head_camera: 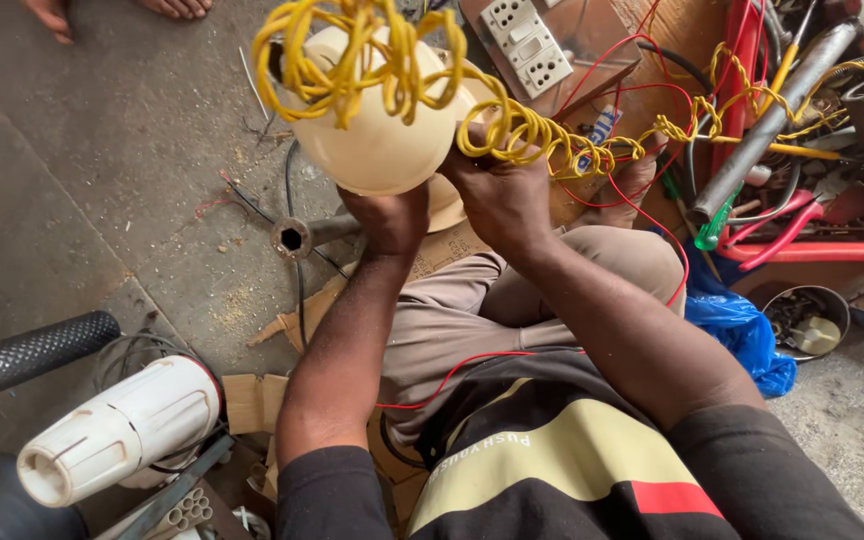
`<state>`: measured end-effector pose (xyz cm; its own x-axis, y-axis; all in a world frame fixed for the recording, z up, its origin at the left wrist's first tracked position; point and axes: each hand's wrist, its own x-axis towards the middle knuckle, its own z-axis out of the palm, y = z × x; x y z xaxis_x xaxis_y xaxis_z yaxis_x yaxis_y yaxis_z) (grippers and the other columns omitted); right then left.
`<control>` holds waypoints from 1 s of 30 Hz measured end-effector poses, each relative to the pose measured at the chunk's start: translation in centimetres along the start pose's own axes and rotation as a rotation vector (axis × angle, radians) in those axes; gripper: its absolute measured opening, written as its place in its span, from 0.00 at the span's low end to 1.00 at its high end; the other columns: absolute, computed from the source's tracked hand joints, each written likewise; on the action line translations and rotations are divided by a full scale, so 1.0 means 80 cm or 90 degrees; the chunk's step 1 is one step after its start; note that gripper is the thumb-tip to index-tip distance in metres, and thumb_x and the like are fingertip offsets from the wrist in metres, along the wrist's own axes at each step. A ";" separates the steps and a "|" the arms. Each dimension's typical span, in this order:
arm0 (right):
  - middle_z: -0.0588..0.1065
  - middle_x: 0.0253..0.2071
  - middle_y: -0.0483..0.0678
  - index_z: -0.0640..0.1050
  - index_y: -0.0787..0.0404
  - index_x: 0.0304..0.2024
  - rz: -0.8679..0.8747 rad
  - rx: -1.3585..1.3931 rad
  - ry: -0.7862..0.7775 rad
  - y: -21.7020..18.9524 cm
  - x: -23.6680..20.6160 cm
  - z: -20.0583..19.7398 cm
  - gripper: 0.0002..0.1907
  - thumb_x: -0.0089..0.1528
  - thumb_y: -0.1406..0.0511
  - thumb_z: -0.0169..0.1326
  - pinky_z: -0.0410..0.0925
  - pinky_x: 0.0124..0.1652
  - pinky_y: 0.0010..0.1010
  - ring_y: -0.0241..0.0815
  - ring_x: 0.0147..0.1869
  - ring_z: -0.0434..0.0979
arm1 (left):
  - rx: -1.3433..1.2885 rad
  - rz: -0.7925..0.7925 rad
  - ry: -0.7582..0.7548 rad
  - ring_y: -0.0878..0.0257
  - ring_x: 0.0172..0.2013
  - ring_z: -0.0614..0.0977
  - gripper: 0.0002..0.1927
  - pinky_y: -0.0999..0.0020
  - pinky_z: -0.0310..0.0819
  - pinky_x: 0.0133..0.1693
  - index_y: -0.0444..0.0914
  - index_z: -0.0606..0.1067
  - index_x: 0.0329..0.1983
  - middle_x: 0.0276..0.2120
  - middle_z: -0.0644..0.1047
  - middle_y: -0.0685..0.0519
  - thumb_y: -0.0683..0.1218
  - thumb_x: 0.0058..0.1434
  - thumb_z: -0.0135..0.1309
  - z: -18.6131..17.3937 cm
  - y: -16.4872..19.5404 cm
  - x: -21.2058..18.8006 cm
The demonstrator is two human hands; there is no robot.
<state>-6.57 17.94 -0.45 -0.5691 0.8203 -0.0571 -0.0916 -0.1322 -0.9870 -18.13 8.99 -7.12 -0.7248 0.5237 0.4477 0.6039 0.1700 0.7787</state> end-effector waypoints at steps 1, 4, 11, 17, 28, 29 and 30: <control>0.82 0.42 0.46 0.81 0.66 0.47 -0.035 -0.056 0.010 0.000 -0.001 0.002 0.09 0.66 0.71 0.65 0.74 0.45 0.25 0.30 0.45 0.79 | -0.030 -0.016 0.004 0.49 0.49 0.85 0.19 0.57 0.77 0.54 0.32 0.75 0.54 0.47 0.82 0.45 0.44 0.64 0.65 0.004 0.001 -0.003; 0.83 0.44 0.43 0.81 0.65 0.49 -0.062 -0.072 0.020 -0.001 -0.001 0.008 0.11 0.64 0.71 0.64 0.75 0.46 0.24 0.27 0.47 0.81 | -0.124 -0.054 0.061 0.54 0.48 0.83 0.20 0.59 0.77 0.52 0.32 0.74 0.54 0.47 0.81 0.47 0.45 0.63 0.65 0.014 0.004 -0.011; 0.84 0.40 0.43 0.83 0.67 0.47 -0.035 -0.077 0.009 0.003 0.002 0.015 0.09 0.65 0.70 0.62 0.73 0.45 0.22 0.24 0.44 0.79 | -0.257 -0.134 0.094 0.60 0.50 0.82 0.22 0.63 0.78 0.54 0.35 0.73 0.57 0.50 0.80 0.49 0.45 0.64 0.67 0.026 -0.001 -0.013; 0.83 0.32 0.43 0.83 0.68 0.40 0.003 -0.166 0.031 -0.008 0.008 0.016 0.07 0.62 0.69 0.64 0.74 0.37 0.22 0.26 0.36 0.79 | -0.173 -0.083 0.118 0.57 0.54 0.80 0.28 0.61 0.76 0.56 0.36 0.69 0.59 0.53 0.76 0.49 0.46 0.61 0.69 0.025 0.007 -0.010; 0.76 0.25 0.46 0.80 0.68 0.36 0.221 -0.013 0.041 0.009 0.032 0.017 0.09 0.66 0.66 0.55 0.68 0.24 0.27 0.33 0.24 0.74 | -0.086 -0.049 0.102 0.49 0.53 0.79 0.25 0.59 0.74 0.57 0.36 0.69 0.59 0.53 0.74 0.46 0.45 0.62 0.65 0.009 0.030 0.003; 0.78 0.28 0.46 0.79 0.67 0.39 0.218 0.068 0.036 0.013 0.032 0.015 0.09 0.66 0.66 0.55 0.70 0.27 0.27 0.33 0.26 0.76 | -0.063 -0.037 0.108 0.49 0.53 0.79 0.25 0.59 0.73 0.56 0.36 0.69 0.60 0.54 0.74 0.45 0.44 0.62 0.64 0.010 0.029 0.003; 0.79 0.31 0.45 0.79 0.66 0.41 0.219 0.148 0.031 0.017 0.031 0.013 0.09 0.66 0.65 0.54 0.73 0.29 0.27 0.33 0.29 0.78 | -0.066 -0.038 0.104 0.48 0.53 0.79 0.26 0.58 0.73 0.57 0.36 0.68 0.60 0.54 0.74 0.45 0.45 0.62 0.64 0.011 0.027 0.003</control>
<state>-8.93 19.20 -1.77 -0.5604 0.7307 -0.3898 -0.0874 -0.5203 -0.8495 -16.74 10.19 -5.71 -0.8077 0.3710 0.4582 0.5268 0.1053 0.8434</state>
